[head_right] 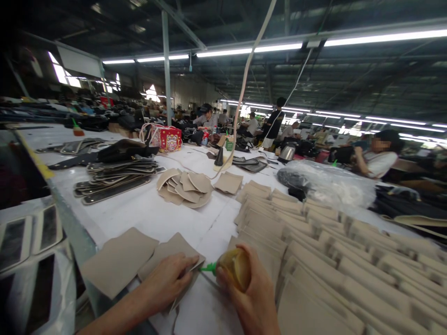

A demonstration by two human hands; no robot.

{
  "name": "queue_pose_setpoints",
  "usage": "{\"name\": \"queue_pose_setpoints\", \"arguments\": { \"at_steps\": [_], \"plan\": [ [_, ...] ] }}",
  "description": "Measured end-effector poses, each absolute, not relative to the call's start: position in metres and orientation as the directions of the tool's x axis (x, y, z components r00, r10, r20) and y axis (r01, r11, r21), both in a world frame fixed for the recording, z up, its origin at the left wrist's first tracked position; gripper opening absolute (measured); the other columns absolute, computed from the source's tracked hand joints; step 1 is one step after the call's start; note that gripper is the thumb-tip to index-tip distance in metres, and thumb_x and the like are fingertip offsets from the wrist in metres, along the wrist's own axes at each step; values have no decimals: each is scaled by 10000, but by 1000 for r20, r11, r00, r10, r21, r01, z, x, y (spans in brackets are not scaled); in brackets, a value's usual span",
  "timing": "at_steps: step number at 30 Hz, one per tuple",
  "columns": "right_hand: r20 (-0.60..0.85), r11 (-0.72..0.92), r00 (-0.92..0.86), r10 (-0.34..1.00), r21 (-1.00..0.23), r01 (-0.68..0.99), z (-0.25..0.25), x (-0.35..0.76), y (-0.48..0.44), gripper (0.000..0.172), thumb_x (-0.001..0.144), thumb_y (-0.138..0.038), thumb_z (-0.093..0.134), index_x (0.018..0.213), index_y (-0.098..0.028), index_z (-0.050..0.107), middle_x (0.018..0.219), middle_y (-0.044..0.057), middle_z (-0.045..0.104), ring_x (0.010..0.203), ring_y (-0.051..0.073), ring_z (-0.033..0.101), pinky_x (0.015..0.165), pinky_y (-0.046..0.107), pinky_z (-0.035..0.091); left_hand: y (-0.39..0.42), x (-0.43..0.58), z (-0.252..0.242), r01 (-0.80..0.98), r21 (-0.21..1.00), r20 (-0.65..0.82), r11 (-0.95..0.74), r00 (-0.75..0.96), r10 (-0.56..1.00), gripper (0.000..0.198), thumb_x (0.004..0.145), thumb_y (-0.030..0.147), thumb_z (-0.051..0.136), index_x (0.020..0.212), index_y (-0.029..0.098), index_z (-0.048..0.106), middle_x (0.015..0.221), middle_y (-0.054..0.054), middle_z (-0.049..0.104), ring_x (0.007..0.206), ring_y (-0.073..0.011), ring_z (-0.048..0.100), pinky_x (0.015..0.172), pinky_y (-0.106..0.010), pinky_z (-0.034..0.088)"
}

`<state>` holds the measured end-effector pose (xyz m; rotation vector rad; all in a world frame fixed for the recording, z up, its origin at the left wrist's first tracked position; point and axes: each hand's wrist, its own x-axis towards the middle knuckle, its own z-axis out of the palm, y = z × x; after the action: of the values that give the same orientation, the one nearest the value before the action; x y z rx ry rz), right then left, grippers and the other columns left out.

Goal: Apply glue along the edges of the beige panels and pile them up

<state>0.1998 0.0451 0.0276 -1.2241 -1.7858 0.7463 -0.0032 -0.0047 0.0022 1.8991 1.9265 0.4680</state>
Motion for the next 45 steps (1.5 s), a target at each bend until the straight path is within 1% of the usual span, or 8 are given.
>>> {"name": "queue_pose_setpoints", "arguments": {
  "at_steps": [6,12,17,23,30,38,42,45],
  "plan": [
    [364,395,-161,917,-784,479,25,201,46,521,747,-566,667,1156,-267,546,1036,23,654,904,279,608,818,380,444,-7,-1,4,860,510,-49,23,2,999,351,809,183,386,1030,251,649,848,-51,636,825,-207,616,718,-289,411],
    [272,328,-188,944,-836,440,24,203,46,550,744,-592,665,1162,-262,525,976,18,655,875,274,606,819,381,443,-6,-1,5,868,496,-64,26,6,998,345,844,212,368,1066,248,630,897,-62,634,873,-216,618,755,-304,430],
    [314,350,-157,937,-809,473,26,203,46,545,739,-585,666,1153,-253,544,1010,32,652,891,280,601,806,374,437,-7,0,6,882,470,-93,42,2,996,331,863,229,353,1055,243,623,905,-65,634,871,-227,624,752,-316,434],
    [165,244,-243,956,-906,345,25,206,41,573,717,-587,673,1143,-238,515,851,-3,653,763,247,610,698,321,450,-7,-1,6,883,468,-74,28,7,997,348,868,219,339,1077,257,615,885,-58,640,865,-229,626,740,-319,428],
    [120,200,-261,958,-931,307,27,206,38,580,704,-565,698,1134,-222,515,835,0,647,754,244,603,714,323,445,-8,-6,6,880,474,-64,-5,40,997,336,875,235,347,1061,240,628,889,-63,663,879,-240,636,753,-323,438],
    [80,164,-264,961,-935,313,27,209,34,588,715,-572,696,1148,-232,489,870,-1,642,799,240,598,730,317,440,-9,-8,7,869,494,-66,-9,47,997,426,892,230,323,1232,245,579,946,-73,667,926,-249,632,813,-353,456],
    [7,90,-361,933,-973,214,24,210,31,572,722,-555,699,1136,-223,489,837,-7,641,767,229,602,700,303,456,-10,-8,6,857,515,-69,-11,53,996,444,891,231,334,1278,247,551,975,-69,666,956,-238,626,847,-346,458],
    [23,116,-341,940,-960,254,20,211,31,596,721,-557,704,1158,-219,479,877,4,636,805,237,604,732,316,456,-11,-8,6,849,529,-64,0,40,997,459,886,225,328,1291,240,545,1011,-70,666,972,-238,621,869,-357,458]
  ]
}}
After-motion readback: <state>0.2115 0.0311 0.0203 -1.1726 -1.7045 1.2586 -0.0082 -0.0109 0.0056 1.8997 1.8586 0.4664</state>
